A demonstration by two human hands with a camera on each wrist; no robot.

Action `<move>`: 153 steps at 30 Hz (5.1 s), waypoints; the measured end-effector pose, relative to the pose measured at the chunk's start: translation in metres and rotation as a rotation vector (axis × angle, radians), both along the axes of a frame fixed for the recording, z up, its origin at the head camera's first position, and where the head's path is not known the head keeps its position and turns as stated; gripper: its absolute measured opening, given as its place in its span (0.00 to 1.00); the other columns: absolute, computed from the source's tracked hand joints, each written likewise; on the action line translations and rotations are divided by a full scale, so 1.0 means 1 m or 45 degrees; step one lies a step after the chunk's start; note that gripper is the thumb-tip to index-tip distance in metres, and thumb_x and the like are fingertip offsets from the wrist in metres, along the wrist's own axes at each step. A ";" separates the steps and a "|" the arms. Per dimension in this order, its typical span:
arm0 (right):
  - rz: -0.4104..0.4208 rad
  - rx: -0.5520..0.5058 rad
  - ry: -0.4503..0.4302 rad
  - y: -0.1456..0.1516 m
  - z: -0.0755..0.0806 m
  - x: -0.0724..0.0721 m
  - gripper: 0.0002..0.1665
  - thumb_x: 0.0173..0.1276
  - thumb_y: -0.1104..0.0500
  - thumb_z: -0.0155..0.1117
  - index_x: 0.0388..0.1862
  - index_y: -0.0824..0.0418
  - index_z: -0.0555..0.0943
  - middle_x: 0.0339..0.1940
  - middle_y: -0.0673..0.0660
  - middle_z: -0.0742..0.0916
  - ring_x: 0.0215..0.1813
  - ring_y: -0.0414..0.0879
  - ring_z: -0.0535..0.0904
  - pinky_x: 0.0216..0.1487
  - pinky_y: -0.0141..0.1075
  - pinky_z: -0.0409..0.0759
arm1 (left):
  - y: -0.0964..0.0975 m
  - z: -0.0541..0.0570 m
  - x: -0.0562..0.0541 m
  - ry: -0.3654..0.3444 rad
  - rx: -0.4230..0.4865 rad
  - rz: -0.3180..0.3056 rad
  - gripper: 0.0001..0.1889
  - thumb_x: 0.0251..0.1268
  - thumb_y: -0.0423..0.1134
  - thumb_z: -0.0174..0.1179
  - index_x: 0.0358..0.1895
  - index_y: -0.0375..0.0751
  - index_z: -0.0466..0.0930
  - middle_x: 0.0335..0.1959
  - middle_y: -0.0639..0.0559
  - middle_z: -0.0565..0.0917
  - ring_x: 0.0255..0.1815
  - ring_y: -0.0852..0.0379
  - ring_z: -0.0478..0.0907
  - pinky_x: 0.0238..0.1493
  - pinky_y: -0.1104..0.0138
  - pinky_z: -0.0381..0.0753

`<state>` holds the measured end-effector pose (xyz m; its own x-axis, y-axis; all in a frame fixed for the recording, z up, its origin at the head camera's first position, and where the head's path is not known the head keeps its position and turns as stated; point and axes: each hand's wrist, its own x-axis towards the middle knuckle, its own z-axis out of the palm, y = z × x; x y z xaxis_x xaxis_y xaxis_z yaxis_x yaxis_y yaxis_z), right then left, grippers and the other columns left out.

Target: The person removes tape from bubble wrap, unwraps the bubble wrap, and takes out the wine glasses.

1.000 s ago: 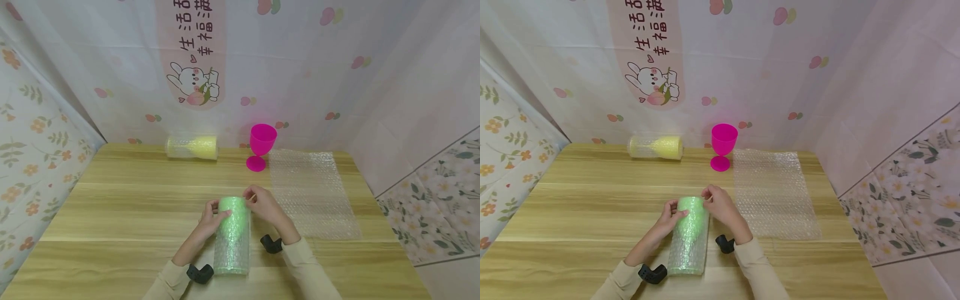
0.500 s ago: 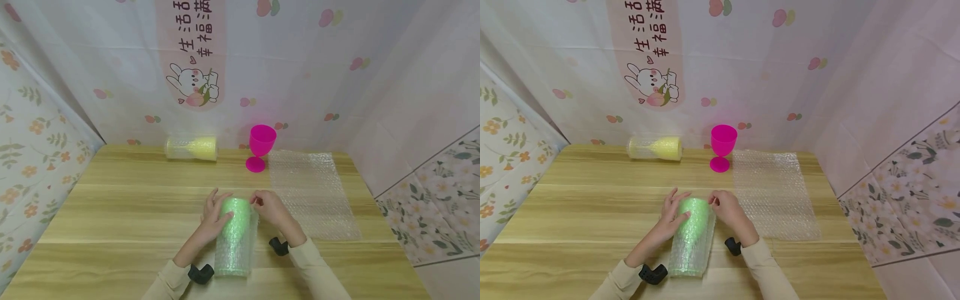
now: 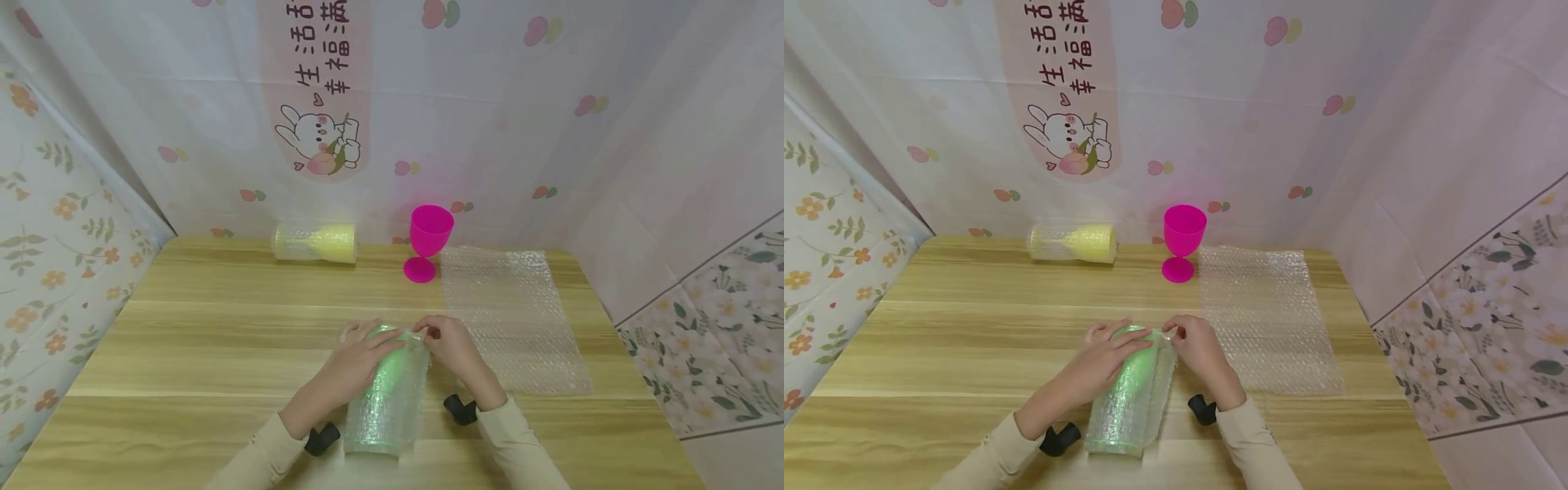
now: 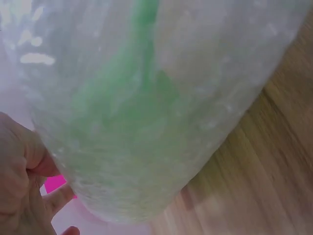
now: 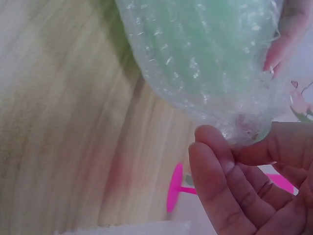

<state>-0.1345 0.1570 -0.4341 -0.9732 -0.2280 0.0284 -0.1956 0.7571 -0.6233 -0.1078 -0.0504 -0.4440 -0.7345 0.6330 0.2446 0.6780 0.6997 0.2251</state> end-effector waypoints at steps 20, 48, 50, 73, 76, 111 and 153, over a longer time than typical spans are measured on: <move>-0.120 -0.028 -0.056 0.010 -0.029 0.001 0.14 0.58 0.72 0.59 0.44 0.65 0.80 0.14 0.50 0.73 0.12 0.37 0.61 0.13 0.22 0.58 | -0.003 -0.003 0.008 -0.001 -0.020 0.010 0.28 0.55 0.22 0.53 0.57 0.54 0.75 0.66 0.57 0.69 0.65 0.46 0.66 0.58 0.51 0.74; 0.305 -0.043 -0.125 -0.017 0.010 -0.036 0.07 0.66 0.58 0.60 0.38 0.59 0.82 0.31 0.50 0.83 0.34 0.41 0.74 0.36 0.31 0.76 | -0.016 -0.009 0.005 0.032 0.011 0.149 0.31 0.57 0.60 0.57 0.64 0.53 0.68 0.60 0.47 0.72 0.54 0.42 0.70 0.48 0.55 0.78; 0.290 -0.025 -0.111 -0.017 0.010 -0.038 0.05 0.66 0.58 0.60 0.34 0.58 0.81 0.27 0.49 0.81 0.31 0.40 0.72 0.34 0.30 0.74 | -0.016 -0.007 0.005 0.032 0.000 0.144 0.30 0.59 0.60 0.56 0.64 0.53 0.69 0.59 0.46 0.73 0.54 0.42 0.70 0.48 0.56 0.79; -0.210 0.170 -0.148 0.026 -0.023 -0.062 0.09 0.65 0.60 0.56 0.36 0.65 0.80 0.24 0.55 0.81 0.23 0.42 0.69 0.22 0.29 0.67 | -0.021 -0.003 0.004 -0.064 0.062 0.167 0.27 0.63 0.57 0.53 0.63 0.51 0.70 0.59 0.43 0.72 0.53 0.41 0.70 0.44 0.57 0.80; -0.218 0.096 -0.164 0.024 -0.017 -0.058 0.15 0.66 0.64 0.50 0.50 0.69 0.75 0.24 0.57 0.79 0.20 0.41 0.67 0.20 0.28 0.64 | -0.022 -0.004 0.004 -0.084 0.074 0.167 0.27 0.63 0.57 0.54 0.63 0.52 0.69 0.59 0.43 0.72 0.54 0.42 0.69 0.44 0.57 0.80; 0.333 0.235 -0.215 -0.020 -0.026 0.074 0.45 0.48 0.59 0.72 0.66 0.69 0.66 0.72 0.70 0.57 0.72 0.66 0.52 0.68 0.59 0.57 | -0.006 0.021 0.046 -0.057 -0.118 -0.357 0.20 0.59 0.44 0.57 0.55 0.46 0.72 0.51 0.54 0.81 0.58 0.57 0.75 0.68 0.56 0.64; 0.304 0.212 -0.312 -0.024 -0.024 0.071 0.48 0.53 0.56 0.70 0.69 0.70 0.59 0.72 0.70 0.60 0.72 0.66 0.53 0.69 0.56 0.55 | -0.111 -0.013 0.040 -0.278 -0.153 0.493 0.25 0.62 0.27 0.50 0.62 0.26 0.58 0.17 0.49 0.68 0.13 0.58 0.62 0.12 0.70 0.62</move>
